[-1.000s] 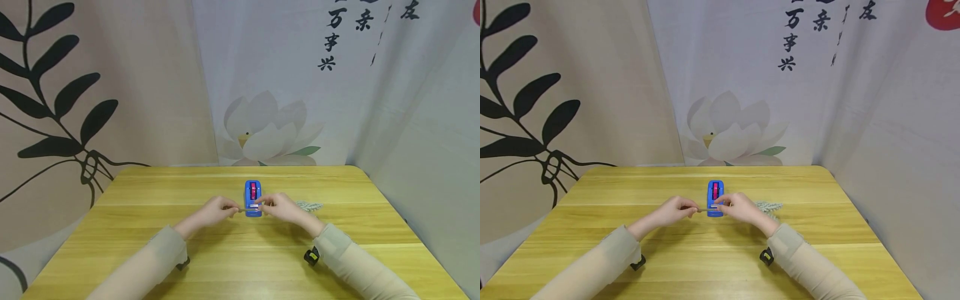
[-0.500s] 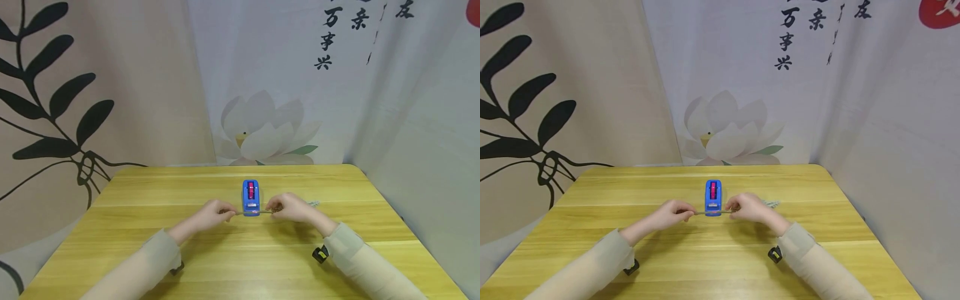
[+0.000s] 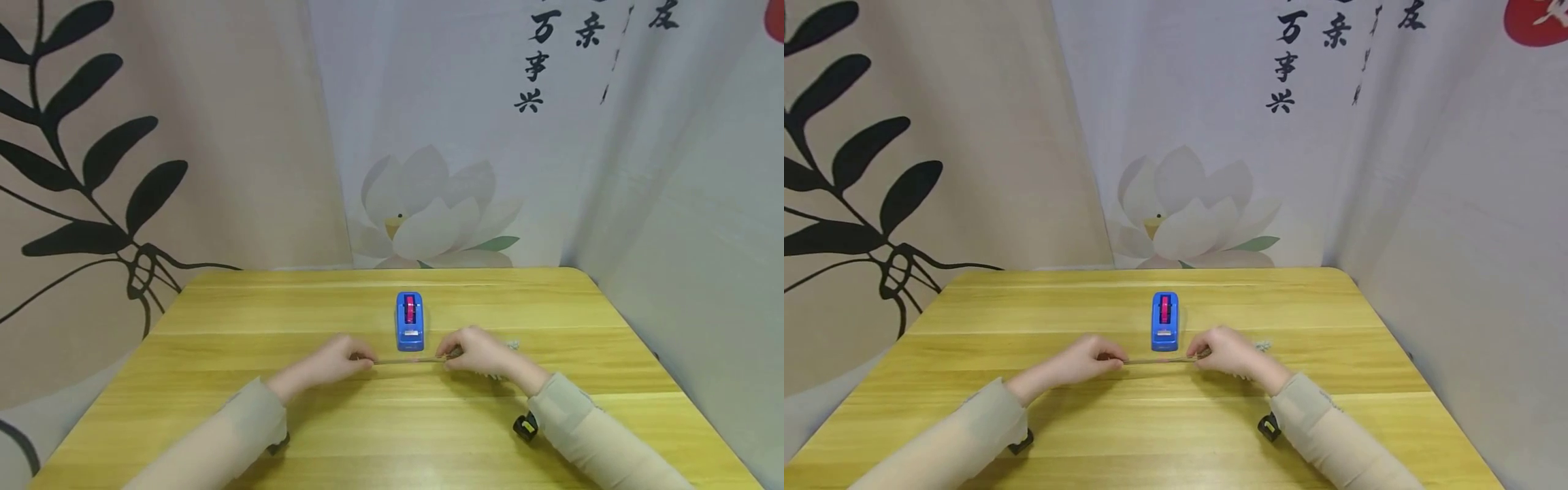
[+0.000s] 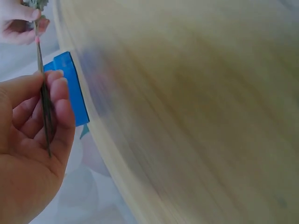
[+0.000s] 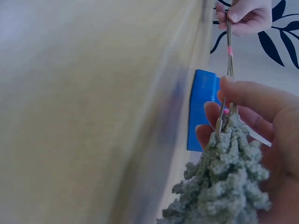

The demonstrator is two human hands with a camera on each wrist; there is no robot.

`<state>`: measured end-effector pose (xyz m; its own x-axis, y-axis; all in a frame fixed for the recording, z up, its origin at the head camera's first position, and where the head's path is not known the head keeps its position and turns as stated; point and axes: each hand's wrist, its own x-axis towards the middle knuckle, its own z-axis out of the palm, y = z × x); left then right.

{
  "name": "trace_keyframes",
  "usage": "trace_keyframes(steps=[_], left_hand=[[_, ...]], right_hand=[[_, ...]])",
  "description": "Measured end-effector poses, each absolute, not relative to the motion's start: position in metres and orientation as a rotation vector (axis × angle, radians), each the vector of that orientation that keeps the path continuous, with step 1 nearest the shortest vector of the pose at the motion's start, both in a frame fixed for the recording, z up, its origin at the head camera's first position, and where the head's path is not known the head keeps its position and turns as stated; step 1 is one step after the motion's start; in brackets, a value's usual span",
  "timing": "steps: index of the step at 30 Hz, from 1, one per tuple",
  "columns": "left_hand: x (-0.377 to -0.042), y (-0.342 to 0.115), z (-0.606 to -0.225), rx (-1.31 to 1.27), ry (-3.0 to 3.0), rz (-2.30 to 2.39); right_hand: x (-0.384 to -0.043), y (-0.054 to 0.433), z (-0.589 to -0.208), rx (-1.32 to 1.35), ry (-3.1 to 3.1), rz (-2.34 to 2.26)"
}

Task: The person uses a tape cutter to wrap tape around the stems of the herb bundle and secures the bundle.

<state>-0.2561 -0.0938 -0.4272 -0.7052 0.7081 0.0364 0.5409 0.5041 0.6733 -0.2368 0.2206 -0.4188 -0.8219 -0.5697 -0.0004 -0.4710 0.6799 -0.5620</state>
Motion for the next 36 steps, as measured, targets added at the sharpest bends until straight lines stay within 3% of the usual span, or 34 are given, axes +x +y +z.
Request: trace_keyframes(steps=[17,36], left_hand=[[-0.255,-0.1,-0.434,1.168,2.627,0.738],[-0.257,-0.103,-0.434,1.087,2.599,0.758]], right_hand=[[-0.237,0.221,-0.433,-0.877,2.71,-0.806],[-0.241,0.222,-0.439,-0.904,2.701,-0.79]])
